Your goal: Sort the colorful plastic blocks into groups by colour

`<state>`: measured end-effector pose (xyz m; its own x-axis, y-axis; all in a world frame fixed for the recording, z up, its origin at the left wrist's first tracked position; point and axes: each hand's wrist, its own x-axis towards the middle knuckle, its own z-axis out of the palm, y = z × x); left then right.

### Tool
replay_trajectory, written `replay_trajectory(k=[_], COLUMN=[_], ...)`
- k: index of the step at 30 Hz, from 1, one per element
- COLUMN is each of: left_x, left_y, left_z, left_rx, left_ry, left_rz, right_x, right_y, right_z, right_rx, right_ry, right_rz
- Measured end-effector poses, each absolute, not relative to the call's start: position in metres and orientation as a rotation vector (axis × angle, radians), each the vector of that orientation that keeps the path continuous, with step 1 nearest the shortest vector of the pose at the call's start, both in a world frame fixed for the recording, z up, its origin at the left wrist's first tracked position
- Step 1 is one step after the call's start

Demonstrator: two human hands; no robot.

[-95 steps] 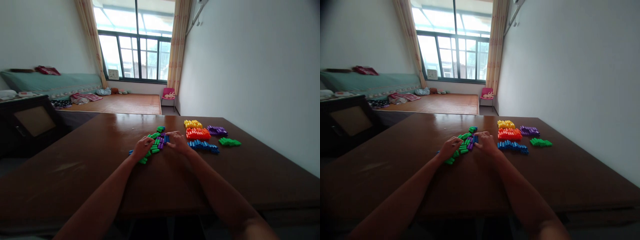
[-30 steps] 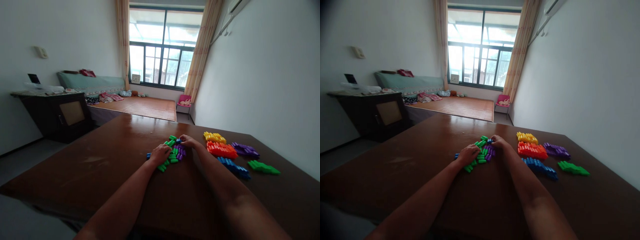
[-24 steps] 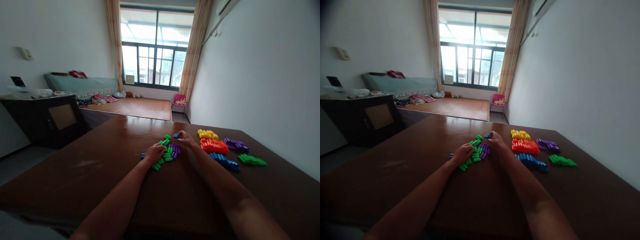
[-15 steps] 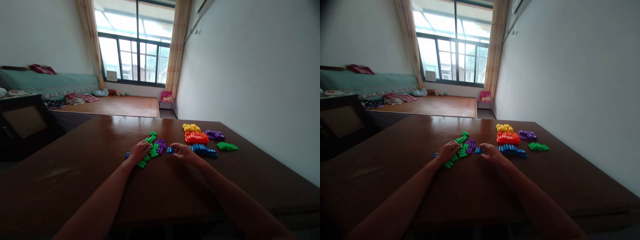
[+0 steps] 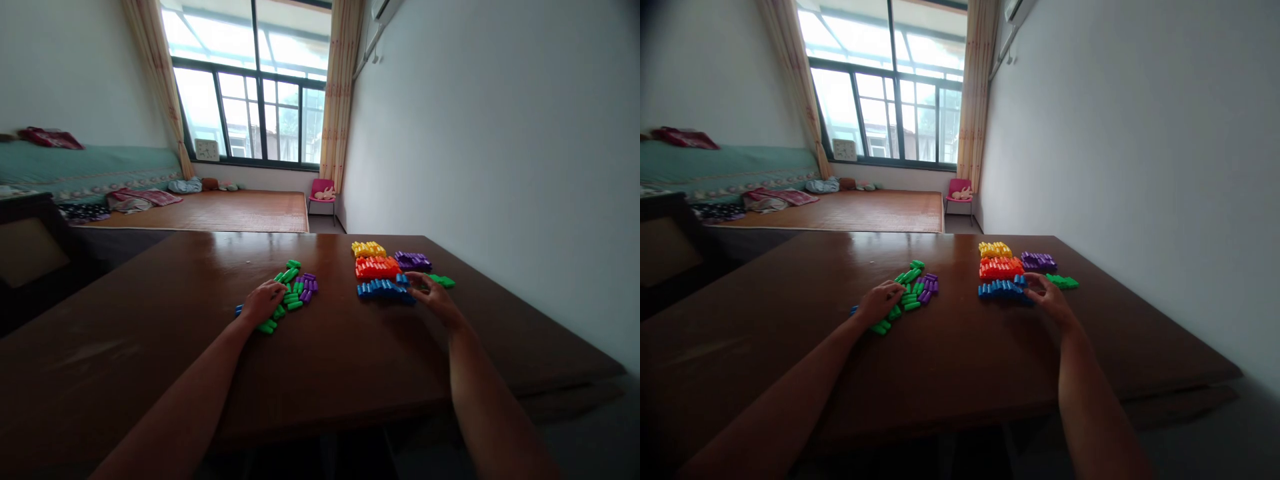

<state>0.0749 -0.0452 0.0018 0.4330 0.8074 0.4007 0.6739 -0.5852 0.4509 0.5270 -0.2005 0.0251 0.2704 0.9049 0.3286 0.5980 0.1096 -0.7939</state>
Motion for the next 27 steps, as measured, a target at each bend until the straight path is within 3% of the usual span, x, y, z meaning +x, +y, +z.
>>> replay_trajectory(k=[7,15,27], left_x=[0.076,0.077,0.077], left_y=[-0.047,-0.047,-0.053], left_z=[0.004,0.005,0.008], left_rx=[2.448,2.464,2.482], left_ry=[1.295,1.305,1.273], left_rz=[0.853,0.847,0.846], right_x=[0.495,0.49,0.488], right_y=[-0.202,-0.188,-0.189], right_z=[0.021,0.009,0.01], right_rx=[-1.682,-1.774,-1.877], right_ry=[-1.788,-1.883,-1.851], right_rz=[0.595,0.274,0.186])
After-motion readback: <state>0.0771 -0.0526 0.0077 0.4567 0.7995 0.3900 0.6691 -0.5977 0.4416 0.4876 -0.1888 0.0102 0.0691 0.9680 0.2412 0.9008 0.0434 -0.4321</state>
